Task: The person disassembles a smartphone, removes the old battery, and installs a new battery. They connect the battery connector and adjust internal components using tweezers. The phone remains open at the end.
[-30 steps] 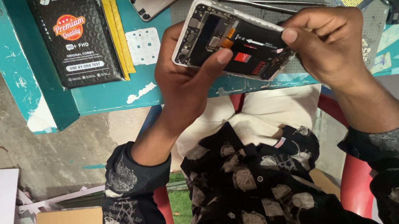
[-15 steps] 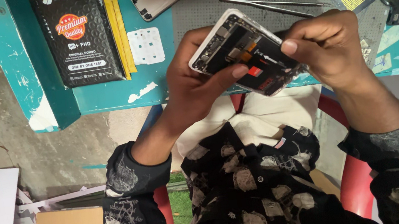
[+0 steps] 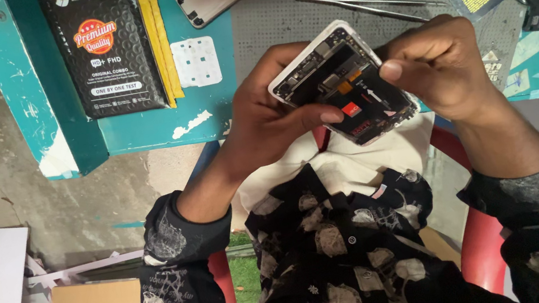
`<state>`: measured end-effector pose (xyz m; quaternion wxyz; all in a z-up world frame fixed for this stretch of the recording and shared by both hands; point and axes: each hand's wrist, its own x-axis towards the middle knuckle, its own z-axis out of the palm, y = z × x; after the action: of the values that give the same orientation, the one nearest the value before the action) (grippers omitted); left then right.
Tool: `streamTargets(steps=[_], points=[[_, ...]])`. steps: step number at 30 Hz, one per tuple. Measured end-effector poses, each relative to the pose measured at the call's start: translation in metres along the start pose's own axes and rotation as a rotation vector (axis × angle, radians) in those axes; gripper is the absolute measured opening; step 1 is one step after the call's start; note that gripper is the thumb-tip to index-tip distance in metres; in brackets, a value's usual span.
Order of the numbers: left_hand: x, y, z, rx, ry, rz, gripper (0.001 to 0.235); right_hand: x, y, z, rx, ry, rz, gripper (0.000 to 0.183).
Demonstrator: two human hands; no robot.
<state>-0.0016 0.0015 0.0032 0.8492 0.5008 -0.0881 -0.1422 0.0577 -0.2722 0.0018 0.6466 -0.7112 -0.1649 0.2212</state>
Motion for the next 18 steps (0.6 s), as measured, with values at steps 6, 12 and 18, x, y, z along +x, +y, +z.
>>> streamTargets(steps=[6,12,18], points=[[0.0004,0.0001,-0.0026,-0.143,-0.083,-0.03,0.047,-0.0003,0.0002,0.0011,0.016,0.0,-0.001,0.02],[0.0029,-0.0022,-0.0049,-0.162,-0.11,-0.082,0.035,0.0012,-0.0004,0.0021,0.027,-0.022,-0.038,0.025],[0.0029,0.0003,-0.0044,-0.176,-0.104,-0.115,0.034,0.0002,0.0003,0.0026,0.028,-0.001,-0.004,0.033]])
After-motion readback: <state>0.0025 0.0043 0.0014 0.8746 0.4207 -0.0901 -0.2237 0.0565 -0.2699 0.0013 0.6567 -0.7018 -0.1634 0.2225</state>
